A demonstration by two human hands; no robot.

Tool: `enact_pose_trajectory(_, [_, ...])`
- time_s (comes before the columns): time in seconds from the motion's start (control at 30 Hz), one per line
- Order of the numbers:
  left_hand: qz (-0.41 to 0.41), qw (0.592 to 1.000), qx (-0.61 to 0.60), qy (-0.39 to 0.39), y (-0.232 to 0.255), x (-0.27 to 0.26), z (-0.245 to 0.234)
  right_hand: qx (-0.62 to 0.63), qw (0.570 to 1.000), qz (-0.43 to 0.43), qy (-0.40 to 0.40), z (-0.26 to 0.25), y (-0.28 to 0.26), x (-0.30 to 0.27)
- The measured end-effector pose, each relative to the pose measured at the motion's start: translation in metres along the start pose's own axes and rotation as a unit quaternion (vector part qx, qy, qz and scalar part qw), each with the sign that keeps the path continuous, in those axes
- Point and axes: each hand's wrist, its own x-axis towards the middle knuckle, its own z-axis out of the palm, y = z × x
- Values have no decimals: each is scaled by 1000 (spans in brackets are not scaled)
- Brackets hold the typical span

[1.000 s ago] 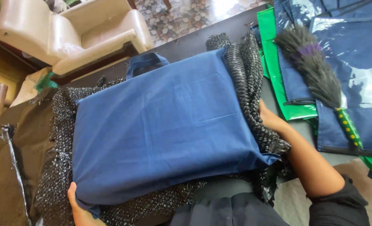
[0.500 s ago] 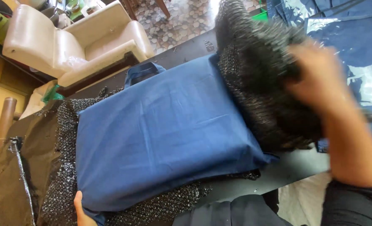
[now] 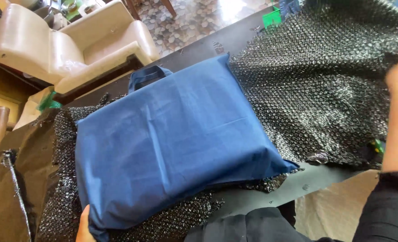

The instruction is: Wrapping a blue bag in black bubble wrap and sealing it with tape using a dispenser.

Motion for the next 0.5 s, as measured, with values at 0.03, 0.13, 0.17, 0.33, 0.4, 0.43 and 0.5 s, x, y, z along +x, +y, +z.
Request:
enact_pose_trajectory(0.03, [22, 999, -3, -36, 3, 1, -3, -34, 999, 16, 0, -12, -44, -1])
enact_pose_trajectory(0.13, [64, 993, -67, -77, 26, -6, -1, 55, 989, -1, -138, -35, -149, -9])
enact_pose_trajectory(0.17, [85, 985, -128, -83, 35, -11, 1, 177, 946, -35, -270, -39, -179, -14])
enact_pose_trajectory(0.33, [-142, 939, -305, -67, 168, -50, -13, 227, 830, 103, -499, -1, -267, -58])
enact_pose_trajectory(0.4, [-193, 919, -339, -54, 181, -41, -10, 225, 847, 128, -465, 4, -275, -62])
enact_pose_trajectory(0.43, [-187, 910, -366, -63, 157, -20, 3, 267, 862, 59, -428, 9, -268, -61])
enact_pose_trajectory(0.5, [-184, 900, -390, -69, 145, 0, 4, 309, 867, -12, -391, 8, -263, -54])
